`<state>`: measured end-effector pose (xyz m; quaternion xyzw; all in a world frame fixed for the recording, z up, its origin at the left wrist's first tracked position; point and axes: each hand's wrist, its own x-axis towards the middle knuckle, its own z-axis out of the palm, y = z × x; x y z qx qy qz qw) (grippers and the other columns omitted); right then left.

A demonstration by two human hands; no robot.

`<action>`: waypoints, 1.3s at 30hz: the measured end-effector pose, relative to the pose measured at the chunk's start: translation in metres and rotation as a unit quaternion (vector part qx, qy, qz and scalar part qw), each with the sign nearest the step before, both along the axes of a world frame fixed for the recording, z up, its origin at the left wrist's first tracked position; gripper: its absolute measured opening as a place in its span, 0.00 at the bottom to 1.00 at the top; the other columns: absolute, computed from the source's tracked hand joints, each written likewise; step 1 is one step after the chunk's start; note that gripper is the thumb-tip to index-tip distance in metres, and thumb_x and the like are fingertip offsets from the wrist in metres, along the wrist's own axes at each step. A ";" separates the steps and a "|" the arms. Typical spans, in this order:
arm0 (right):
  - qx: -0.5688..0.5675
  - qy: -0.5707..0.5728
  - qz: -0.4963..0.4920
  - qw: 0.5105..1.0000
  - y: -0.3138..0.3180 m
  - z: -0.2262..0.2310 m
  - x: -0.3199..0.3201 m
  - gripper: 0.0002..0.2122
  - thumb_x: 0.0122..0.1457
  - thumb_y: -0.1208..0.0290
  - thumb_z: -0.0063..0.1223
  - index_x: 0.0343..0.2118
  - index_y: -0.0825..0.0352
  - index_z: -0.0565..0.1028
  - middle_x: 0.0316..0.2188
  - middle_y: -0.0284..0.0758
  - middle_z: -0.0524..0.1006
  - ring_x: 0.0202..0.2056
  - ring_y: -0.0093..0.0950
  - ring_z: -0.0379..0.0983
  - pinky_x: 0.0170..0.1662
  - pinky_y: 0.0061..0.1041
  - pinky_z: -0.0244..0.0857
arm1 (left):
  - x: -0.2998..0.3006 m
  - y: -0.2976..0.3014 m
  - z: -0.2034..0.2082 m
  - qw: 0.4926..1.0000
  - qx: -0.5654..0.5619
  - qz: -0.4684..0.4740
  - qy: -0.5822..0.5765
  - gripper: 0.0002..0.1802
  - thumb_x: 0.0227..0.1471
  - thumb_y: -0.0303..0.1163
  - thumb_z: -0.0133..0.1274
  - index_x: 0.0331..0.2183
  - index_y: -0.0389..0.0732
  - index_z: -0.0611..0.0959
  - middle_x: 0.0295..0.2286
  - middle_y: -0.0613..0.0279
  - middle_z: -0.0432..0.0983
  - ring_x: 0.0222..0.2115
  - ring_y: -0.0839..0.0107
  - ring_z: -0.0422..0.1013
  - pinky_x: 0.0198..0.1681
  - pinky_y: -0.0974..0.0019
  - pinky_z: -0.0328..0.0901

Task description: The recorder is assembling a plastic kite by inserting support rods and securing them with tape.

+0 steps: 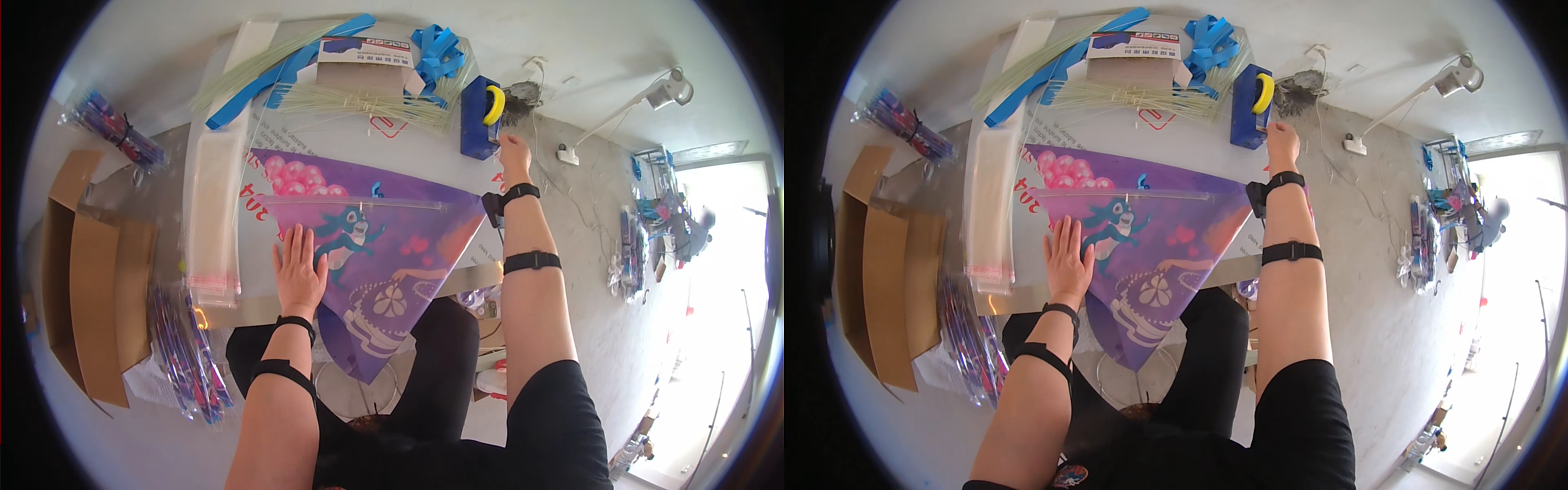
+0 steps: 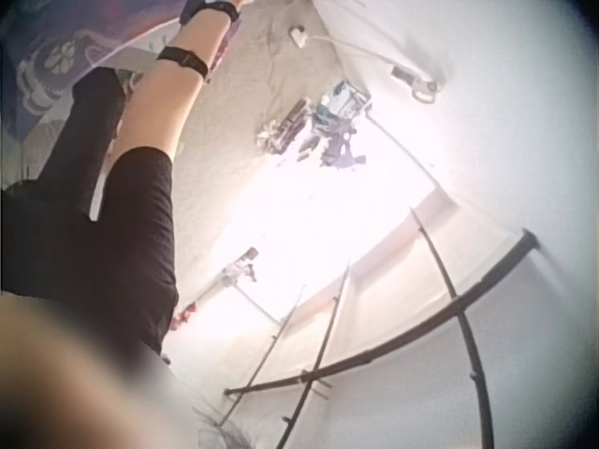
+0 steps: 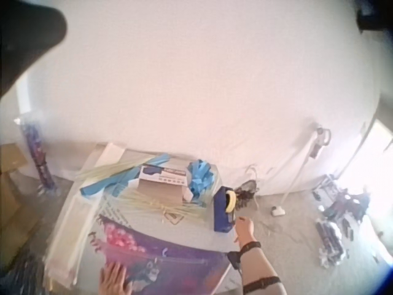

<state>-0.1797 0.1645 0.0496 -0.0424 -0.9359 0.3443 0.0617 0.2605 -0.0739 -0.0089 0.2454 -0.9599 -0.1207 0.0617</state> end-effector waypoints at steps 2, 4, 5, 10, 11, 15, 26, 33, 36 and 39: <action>-0.032 -0.071 0.018 0.997 -0.008 0.004 -0.002 0.12 0.53 0.60 0.58 0.32 0.63 0.81 0.24 0.32 0.78 0.25 0.26 0.72 0.29 0.25 0.65 | 0.003 -0.003 -0.001 1.000 -0.006 0.001 0.001 0.30 0.58 0.44 0.44 0.59 0.45 0.65 0.62 0.60 0.54 0.63 0.63 0.50 0.65 0.49 0.42; -0.063 -0.140 0.036 0.987 -0.013 0.007 -0.003 0.09 0.54 0.62 0.60 0.32 0.62 0.82 0.22 0.27 0.76 0.20 0.19 0.67 0.23 0.19 0.62 | 0.004 -0.003 -0.001 1.000 -0.010 0.002 0.002 0.30 0.58 0.44 0.44 0.59 0.45 0.65 0.62 0.60 0.54 0.63 0.63 0.50 0.65 0.49 0.42; -0.106 -0.155 0.038 0.981 -0.014 0.008 -0.003 0.09 0.53 0.63 0.61 0.32 0.62 0.82 0.22 0.27 0.75 0.19 0.19 0.64 0.23 0.18 0.60 | 0.004 -0.002 -0.001 1.000 -0.010 0.003 0.000 0.30 0.58 0.44 0.45 0.59 0.45 0.65 0.62 0.60 0.54 0.63 0.63 0.50 0.65 0.49 0.42; -0.244 -0.177 0.031 0.953 -0.011 0.007 -0.009 0.07 0.51 0.68 0.64 0.29 0.65 0.81 0.22 0.28 0.74 0.20 0.19 0.60 0.24 0.18 0.57 | 0.001 -0.001 -0.003 1.000 -0.010 0.001 0.001 0.31 0.58 0.45 0.45 0.60 0.45 0.64 0.62 0.61 0.53 0.63 0.63 0.50 0.66 0.49 0.42; -0.275 -0.187 -0.002 0.943 -0.009 0.007 -0.012 0.07 0.51 0.70 0.63 0.29 0.66 0.80 0.22 0.28 0.74 0.21 0.19 0.61 0.25 0.19 0.58 | -0.001 0.000 -0.004 1.000 -0.011 0.000 0.001 0.31 0.58 0.45 0.45 0.60 0.45 0.64 0.62 0.61 0.53 0.63 0.63 0.50 0.65 0.49 0.42; -0.424 -0.208 -0.106 0.875 -0.025 0.015 0.008 0.06 0.51 0.73 0.62 0.29 0.68 0.77 0.24 0.31 0.72 0.25 0.23 0.64 0.27 0.21 0.62 | 0.006 -0.004 -0.005 1.000 -0.018 0.005 -0.001 0.31 0.58 0.46 0.45 0.60 0.45 0.65 0.62 0.61 0.53 0.63 0.63 0.50 0.65 0.49 0.42; -0.438 -0.134 -0.063 0.887 -0.006 -0.014 0.019 0.05 0.49 0.82 0.59 0.30 0.70 0.75 0.28 0.36 0.73 0.29 0.28 0.70 0.34 0.25 0.70 | 0.001 -0.001 -0.005 1.000 -0.016 0.000 -0.002 0.31 0.58 0.45 0.45 0.60 0.46 0.65 0.62 0.61 0.54 0.63 0.64 0.50 0.65 0.49 0.42; -0.432 -0.087 -0.021 0.897 -0.012 -0.043 0.027 0.09 0.50 0.83 0.60 0.35 0.73 0.75 0.32 0.38 0.76 0.37 0.33 0.74 0.39 0.29 0.71 | 0.007 -0.003 -0.003 1.000 -0.018 0.008 0.002 0.30 0.58 0.45 0.45 0.59 0.45 0.66 0.61 0.61 0.55 0.63 0.63 0.51 0.65 0.49 0.43; 0.005 -0.102 0.060 0.993 0.016 -0.048 0.006 0.07 0.52 0.83 0.58 0.35 0.72 0.76 0.33 0.36 0.77 0.39 0.32 0.75 0.39 0.27 0.71 | -0.004 0.003 0.006 1.000 0.000 0.005 0.026 0.29 0.57 0.45 0.45 0.58 0.45 0.67 0.61 0.61 0.57 0.62 0.64 0.52 0.65 0.49 0.44; 0.023 -0.051 0.069 0.996 0.012 -0.061 0.029 0.05 0.52 0.74 0.60 0.31 0.69 0.79 0.26 0.31 0.77 0.29 0.23 0.73 0.30 0.23 0.67 | -0.007 0.003 0.003 0.999 -0.005 0.007 0.033 0.29 0.57 0.45 0.46 0.58 0.45 0.68 0.60 0.61 0.58 0.62 0.64 0.52 0.64 0.49 0.45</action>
